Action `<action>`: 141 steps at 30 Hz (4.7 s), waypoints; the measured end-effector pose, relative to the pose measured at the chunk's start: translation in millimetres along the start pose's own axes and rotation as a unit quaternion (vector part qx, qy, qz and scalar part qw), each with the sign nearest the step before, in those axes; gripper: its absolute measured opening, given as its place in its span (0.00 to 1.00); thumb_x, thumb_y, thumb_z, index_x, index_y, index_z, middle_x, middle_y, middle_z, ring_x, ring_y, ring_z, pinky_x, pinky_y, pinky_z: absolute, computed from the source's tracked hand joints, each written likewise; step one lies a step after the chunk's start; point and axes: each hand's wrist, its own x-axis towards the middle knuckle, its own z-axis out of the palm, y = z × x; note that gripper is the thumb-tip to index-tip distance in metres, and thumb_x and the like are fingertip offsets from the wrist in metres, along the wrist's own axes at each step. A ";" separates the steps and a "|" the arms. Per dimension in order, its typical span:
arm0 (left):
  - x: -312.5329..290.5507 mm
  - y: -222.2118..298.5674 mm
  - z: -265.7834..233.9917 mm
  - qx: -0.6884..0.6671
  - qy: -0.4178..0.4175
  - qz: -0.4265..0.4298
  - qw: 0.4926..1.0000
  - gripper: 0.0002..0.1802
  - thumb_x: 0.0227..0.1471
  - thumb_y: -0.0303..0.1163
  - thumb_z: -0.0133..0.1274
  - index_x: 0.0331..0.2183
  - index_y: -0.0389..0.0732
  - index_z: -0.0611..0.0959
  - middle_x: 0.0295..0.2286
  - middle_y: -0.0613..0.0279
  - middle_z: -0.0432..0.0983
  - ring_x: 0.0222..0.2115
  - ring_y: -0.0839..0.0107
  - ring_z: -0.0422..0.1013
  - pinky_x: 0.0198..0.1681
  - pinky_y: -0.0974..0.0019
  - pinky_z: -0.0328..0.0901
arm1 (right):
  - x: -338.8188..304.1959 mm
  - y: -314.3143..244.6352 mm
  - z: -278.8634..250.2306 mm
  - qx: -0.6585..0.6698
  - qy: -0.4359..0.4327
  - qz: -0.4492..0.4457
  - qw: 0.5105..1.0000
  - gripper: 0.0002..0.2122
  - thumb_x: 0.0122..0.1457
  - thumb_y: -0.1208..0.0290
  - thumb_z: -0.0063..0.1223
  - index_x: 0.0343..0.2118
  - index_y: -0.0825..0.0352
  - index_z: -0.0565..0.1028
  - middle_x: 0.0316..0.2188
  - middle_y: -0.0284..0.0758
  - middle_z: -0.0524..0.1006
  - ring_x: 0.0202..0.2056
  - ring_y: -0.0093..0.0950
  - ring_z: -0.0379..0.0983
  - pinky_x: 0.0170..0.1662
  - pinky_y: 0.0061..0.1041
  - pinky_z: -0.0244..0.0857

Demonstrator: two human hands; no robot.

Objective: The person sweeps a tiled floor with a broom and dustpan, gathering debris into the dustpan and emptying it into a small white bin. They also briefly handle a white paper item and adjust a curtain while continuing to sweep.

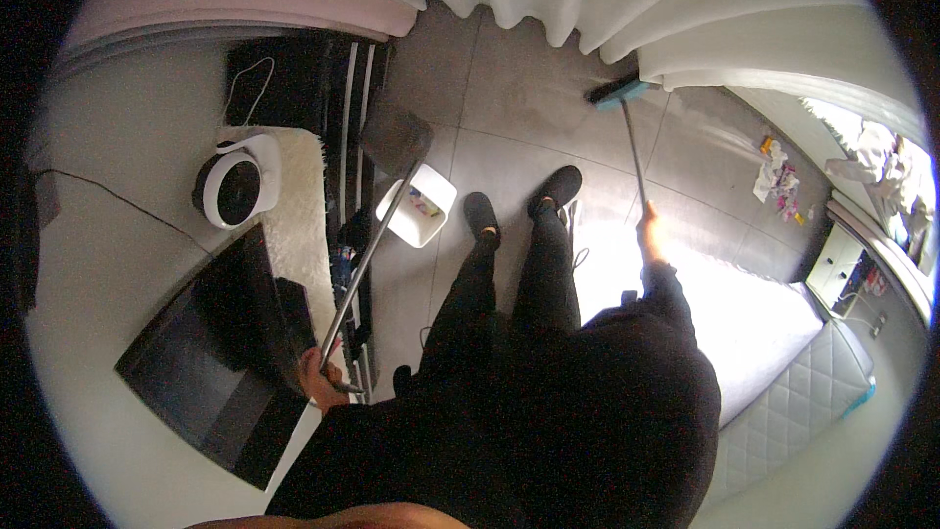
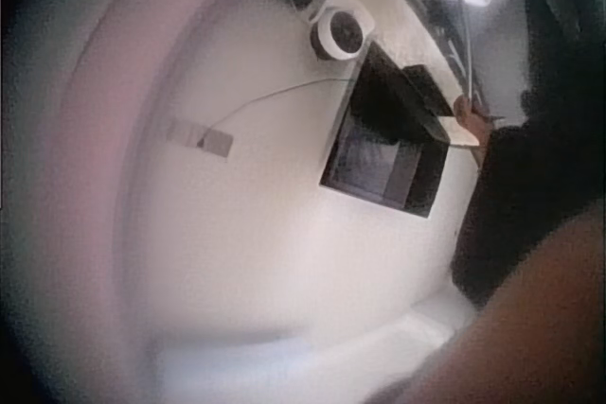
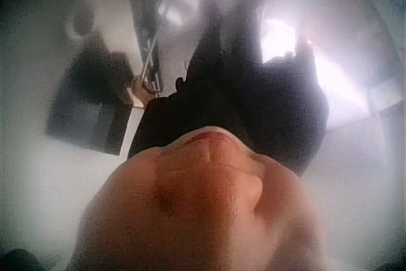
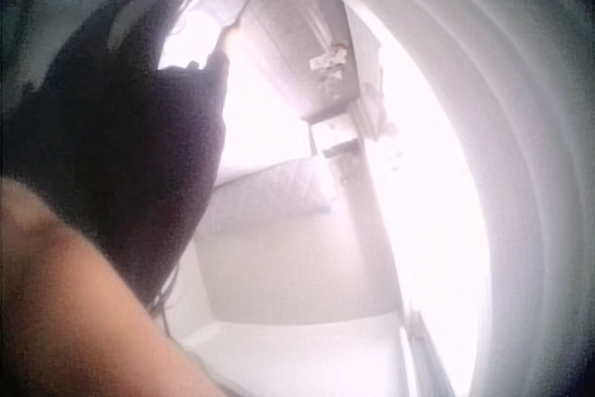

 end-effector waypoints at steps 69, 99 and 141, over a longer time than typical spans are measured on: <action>-152.6 64.7 475.0 0.428 -0.381 0.282 0.769 0.05 0.49 0.27 0.53 0.29 0.37 0.74 0.15 0.65 0.65 0.07 0.78 0.58 0.10 0.73 0.55 | 57.8 284.1 -162.2 -0.040 0.079 0.133 0.987 0.13 0.60 0.66 0.34 0.41 0.60 0.73 0.28 0.42 0.77 0.30 0.40 0.75 0.34 0.40 0.67; -645.5 -279.4 851.2 0.541 -0.500 0.629 0.246 0.08 0.46 0.32 0.54 0.28 0.37 0.78 0.24 0.50 0.76 0.28 0.54 0.73 0.31 0.59 0.66 | 58.2 704.4 -286.0 0.556 0.168 0.472 0.663 0.09 0.56 0.66 0.45 0.31 0.68 0.71 0.19 0.42 0.73 0.20 0.36 0.71 0.25 0.34 0.65; -764.4 -384.4 907.0 0.546 -0.485 0.617 0.294 0.07 0.43 0.28 0.51 0.27 0.37 0.78 0.22 0.48 0.75 0.27 0.54 0.73 0.32 0.59 0.66 | 199.7 648.4 -270.2 0.759 0.002 0.432 0.486 0.10 0.62 0.57 0.36 0.35 0.52 0.70 0.08 0.29 0.57 0.05 0.23 0.48 0.08 0.24 0.44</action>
